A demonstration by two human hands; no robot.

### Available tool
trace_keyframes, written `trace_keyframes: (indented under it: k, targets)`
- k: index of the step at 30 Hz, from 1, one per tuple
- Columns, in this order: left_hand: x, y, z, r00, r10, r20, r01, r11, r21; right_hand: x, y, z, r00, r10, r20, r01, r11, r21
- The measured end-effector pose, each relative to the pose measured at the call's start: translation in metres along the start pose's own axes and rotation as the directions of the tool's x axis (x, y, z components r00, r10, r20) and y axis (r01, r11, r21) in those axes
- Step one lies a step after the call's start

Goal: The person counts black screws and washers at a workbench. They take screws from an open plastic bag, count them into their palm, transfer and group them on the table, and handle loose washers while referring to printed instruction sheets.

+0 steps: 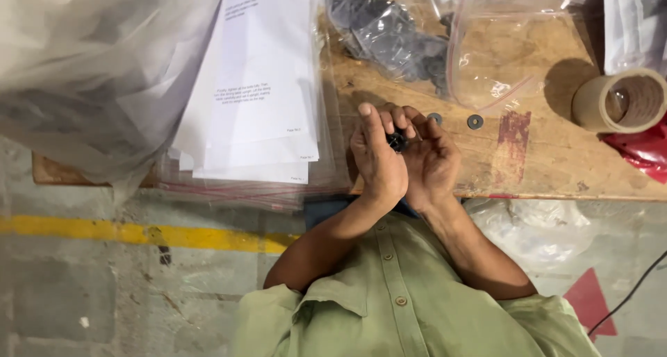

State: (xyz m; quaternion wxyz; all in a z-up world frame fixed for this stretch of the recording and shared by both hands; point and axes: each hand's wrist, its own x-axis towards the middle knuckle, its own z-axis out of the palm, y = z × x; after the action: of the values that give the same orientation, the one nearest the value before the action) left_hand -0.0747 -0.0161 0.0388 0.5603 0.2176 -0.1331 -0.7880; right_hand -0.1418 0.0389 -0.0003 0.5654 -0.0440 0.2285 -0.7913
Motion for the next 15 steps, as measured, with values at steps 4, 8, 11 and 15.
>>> trace_keyframes:
  k: [4, 8, 11, 15]
  targets:
    - [-0.005, -0.003, 0.007, 0.990, 0.138, 0.011, -0.137, 0.965, 0.225, 0.003, -0.008, 0.029, 0.992, 0.101, -0.071, -0.092, 0.988, 0.121]
    - [-0.004, 0.003, 0.014, 0.995, 0.099, 0.011, -0.099, 0.978, 0.184, 0.004, -0.010, 0.032, 0.988, 0.087, -0.125, -0.086, 0.996, 0.011]
    - [-0.004, 0.005, 0.016, 0.995, 0.094, 0.020, -0.096, 0.986, 0.133, 0.005, -0.010, 0.034, 0.995, 0.101, -0.010, -0.098, 0.984, 0.150]
    - [-0.003, -0.001, 0.008, 0.989, 0.145, 0.042, -0.150, 0.974, 0.172, 0.007, -0.009, 0.029, 0.988, 0.116, -0.099, -0.110, 0.992, 0.069]
